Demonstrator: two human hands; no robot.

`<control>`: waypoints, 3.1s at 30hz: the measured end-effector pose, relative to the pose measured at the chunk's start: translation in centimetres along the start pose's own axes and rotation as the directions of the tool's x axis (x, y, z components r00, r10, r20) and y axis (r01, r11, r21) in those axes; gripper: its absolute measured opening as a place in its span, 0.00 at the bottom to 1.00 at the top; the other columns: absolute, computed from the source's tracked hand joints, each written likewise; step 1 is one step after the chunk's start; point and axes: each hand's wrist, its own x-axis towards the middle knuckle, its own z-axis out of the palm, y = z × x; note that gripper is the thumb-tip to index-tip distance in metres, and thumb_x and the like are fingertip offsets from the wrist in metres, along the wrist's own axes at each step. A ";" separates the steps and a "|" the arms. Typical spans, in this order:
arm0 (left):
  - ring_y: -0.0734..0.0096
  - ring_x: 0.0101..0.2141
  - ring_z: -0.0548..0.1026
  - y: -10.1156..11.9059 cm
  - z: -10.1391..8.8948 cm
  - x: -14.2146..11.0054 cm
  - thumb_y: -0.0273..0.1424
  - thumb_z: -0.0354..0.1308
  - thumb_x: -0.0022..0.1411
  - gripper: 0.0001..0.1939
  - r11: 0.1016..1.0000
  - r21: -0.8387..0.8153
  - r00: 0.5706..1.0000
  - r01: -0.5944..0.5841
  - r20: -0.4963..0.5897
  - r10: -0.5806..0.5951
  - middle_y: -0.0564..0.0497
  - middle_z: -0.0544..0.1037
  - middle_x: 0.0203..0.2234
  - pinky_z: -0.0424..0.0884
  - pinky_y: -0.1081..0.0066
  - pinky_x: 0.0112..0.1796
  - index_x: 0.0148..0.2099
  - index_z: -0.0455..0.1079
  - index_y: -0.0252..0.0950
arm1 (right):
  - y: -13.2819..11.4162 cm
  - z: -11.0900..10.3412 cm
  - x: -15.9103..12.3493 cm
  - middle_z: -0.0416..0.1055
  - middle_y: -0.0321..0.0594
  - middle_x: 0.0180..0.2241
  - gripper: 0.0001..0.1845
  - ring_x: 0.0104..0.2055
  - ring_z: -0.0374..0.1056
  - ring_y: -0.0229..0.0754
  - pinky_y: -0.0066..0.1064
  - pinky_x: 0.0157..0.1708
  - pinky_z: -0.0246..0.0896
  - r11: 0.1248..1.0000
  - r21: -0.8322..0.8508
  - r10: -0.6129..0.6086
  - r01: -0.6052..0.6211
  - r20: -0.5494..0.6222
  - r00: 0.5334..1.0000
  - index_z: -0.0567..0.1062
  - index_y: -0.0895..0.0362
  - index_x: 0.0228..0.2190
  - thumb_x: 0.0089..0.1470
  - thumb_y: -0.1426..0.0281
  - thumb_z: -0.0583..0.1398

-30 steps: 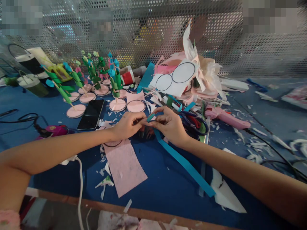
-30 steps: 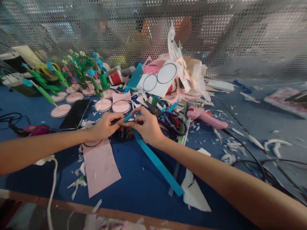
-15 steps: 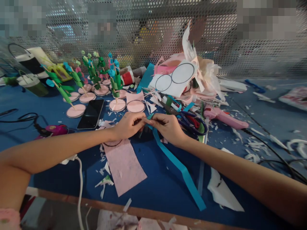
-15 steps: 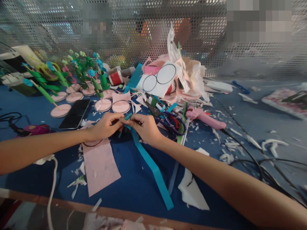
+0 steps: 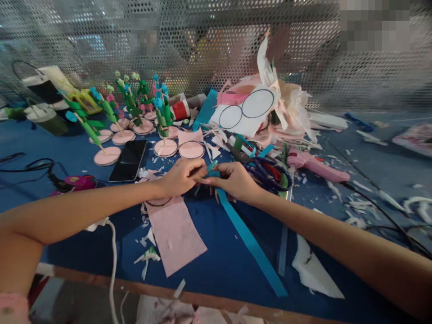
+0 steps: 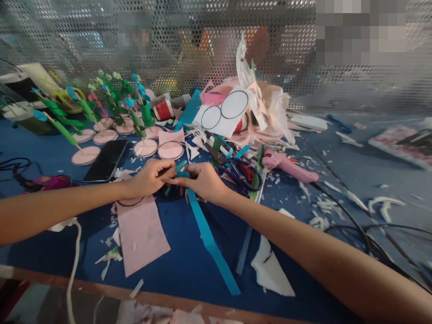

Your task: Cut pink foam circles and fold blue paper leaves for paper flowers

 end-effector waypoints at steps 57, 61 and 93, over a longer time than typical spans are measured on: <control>0.76 0.23 0.65 -2.1 -0.2 0.9 0.34 0.55 0.60 0.11 0.990 -0.035 0.964 0.139 -0.226 -0.143 0.56 0.66 0.20 0.61 0.74 0.26 0.27 0.63 0.34 | 0.4 -1.2 1.6 0.76 0.41 0.20 0.25 0.20 0.71 0.35 0.24 0.21 0.66 0.972 0.197 0.102 -0.132 0.155 0.983 0.77 0.61 0.21 0.33 0.51 0.68; 0.77 0.22 0.62 -1.7 -0.2 0.8 0.30 0.52 0.60 0.13 0.988 0.002 0.959 0.158 -0.237 -0.153 0.57 0.63 0.18 0.59 0.74 0.26 0.24 0.57 0.35 | 0.4 -1.3 1.6 0.77 0.42 0.21 0.26 0.21 0.72 0.36 0.25 0.22 0.66 0.975 0.171 0.110 -0.143 0.190 0.976 0.77 0.62 0.22 0.34 0.49 0.67; 0.78 0.19 0.69 -1.7 0.1 0.6 0.43 0.62 0.52 0.18 0.943 -0.321 0.963 0.084 -0.217 -0.159 0.57 0.68 0.18 0.66 0.75 0.23 0.28 0.65 0.34 | 0.6 -1.3 1.8 0.78 0.42 0.23 0.23 0.23 0.73 0.36 0.25 0.24 0.65 0.981 0.132 0.107 -0.143 0.244 0.964 0.76 0.61 0.23 0.39 0.51 0.66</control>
